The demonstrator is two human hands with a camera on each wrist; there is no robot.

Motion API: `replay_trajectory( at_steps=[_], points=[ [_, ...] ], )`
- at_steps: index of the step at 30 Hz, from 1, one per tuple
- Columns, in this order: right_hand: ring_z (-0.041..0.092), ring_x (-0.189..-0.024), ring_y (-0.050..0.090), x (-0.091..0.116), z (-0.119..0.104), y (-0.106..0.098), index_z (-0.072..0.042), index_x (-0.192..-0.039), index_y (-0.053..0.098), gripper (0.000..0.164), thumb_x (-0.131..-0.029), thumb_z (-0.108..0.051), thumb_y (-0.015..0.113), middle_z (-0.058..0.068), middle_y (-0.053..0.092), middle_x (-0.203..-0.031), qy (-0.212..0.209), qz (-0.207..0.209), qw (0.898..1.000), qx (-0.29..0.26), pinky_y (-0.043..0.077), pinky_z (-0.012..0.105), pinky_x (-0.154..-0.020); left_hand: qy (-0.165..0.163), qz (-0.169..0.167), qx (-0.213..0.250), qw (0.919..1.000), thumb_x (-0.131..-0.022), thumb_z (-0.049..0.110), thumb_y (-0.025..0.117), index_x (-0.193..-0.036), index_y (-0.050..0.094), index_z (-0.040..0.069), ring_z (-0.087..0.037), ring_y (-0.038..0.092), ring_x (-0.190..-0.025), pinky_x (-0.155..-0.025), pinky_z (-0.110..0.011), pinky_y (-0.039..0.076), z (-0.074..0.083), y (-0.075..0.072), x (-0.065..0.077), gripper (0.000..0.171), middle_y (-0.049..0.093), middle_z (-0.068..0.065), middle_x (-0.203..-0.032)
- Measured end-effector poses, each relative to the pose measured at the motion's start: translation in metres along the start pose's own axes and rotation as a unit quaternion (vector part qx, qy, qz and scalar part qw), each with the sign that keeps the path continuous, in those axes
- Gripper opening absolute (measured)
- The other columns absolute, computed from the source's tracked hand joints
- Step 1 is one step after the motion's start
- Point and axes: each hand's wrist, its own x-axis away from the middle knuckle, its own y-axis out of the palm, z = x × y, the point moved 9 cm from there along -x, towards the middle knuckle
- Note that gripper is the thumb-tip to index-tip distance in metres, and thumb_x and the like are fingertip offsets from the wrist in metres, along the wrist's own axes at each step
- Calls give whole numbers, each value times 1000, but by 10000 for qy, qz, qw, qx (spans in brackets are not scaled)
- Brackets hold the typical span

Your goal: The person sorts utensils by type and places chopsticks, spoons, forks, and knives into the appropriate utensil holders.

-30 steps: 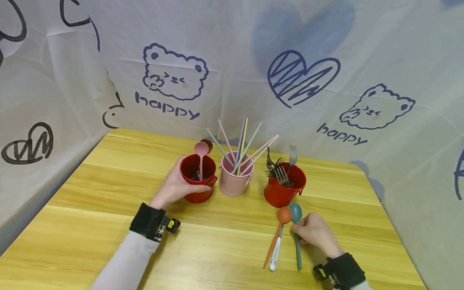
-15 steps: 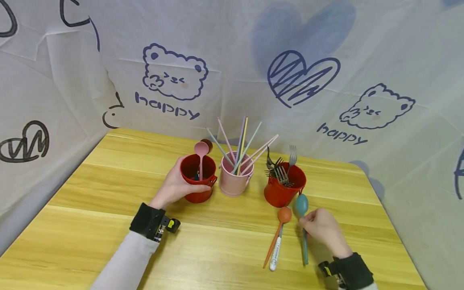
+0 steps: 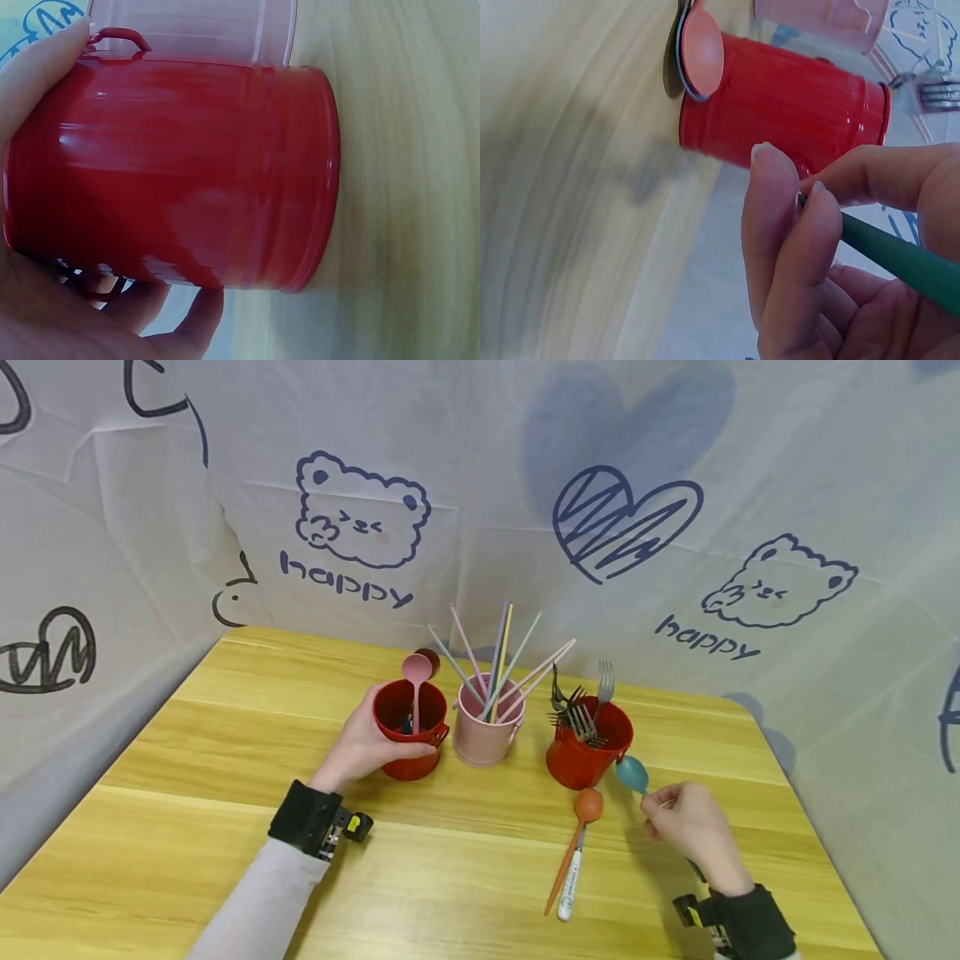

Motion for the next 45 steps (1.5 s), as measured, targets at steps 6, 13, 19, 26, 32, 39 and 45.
replay_trajectory(
  at_steps=[6,13,19,26,32,39,45],
  points=[
    [23,-66,64,2,6,-10,2,-97,65,28,-91,-22,54,6,68,-69,60,117,9999,-34,46,33,-60,9,18,106,9999,-67,7,84,-135,35,-2,-39,44,-118,-98,-56,39,-2,0,-2,84,46,-23,-131],
    [21,-62,65,5,-4,-31,3,-101,62,30,-95,-25,51,11,69,-73,-355,758,9960,-329,49,31,-56,-25,87,1,10000,-64,18,87,-135,36,6,-31,46,-117,-98,-52,40,-26,0,-11,88,48,-14,-130],
    [13,-54,61,12,-18,-46,-3,-97,62,29,-95,-30,52,7,67,-66,-808,1699,9818,-262,43,29,-46,47,101,50,9999,-62,27,88,-134,38,11,-26,47,-116,-96,-49,42,-37,1,-14,90,49,-7,-128],
    [11,-46,55,21,-50,-54,-8,-90,64,18,-93,-24,59,2,63,-58,-1466,2378,9579,-659,35,26,-40,85,75,-2,9999,-63,27,88,-134,37,11,-25,46,-115,-95,-49,44,-35,2,-12,89,49,-5,-128],
    [9,-48,57,19,-88,-39,-3,-92,63,14,-93,-16,60,7,63,-59,-2178,2084,9389,-1661,43,21,-44,118,130,48,9998,-62,25,88,-134,38,11,-25,47,-115,-95,-49,43,-35,2,-13,89,49,-5,-128],
    [13,-53,58,30,-153,-23,6,-94,59,7,-92,0,57,13,62,-62,-3180,1499,9036,-2448,50,21,-51,52,119,-19,9999,-62,28,88,-134,38,13,-25,46,-116,-96,-49,43,-35,1,-13,89,49,-5,-129],
    [12,-59,62,31,-187,-8,6,-98,58,8,-92,1,55,18,64,-69,-3359,1146,8920,-2801,55,27,-58,62,111,-39,9999,-62,27,88,-134,38,13,-25,47,-116,-96,-49,43,-34,1,-12,88,49,-5,-128]
  ],
)
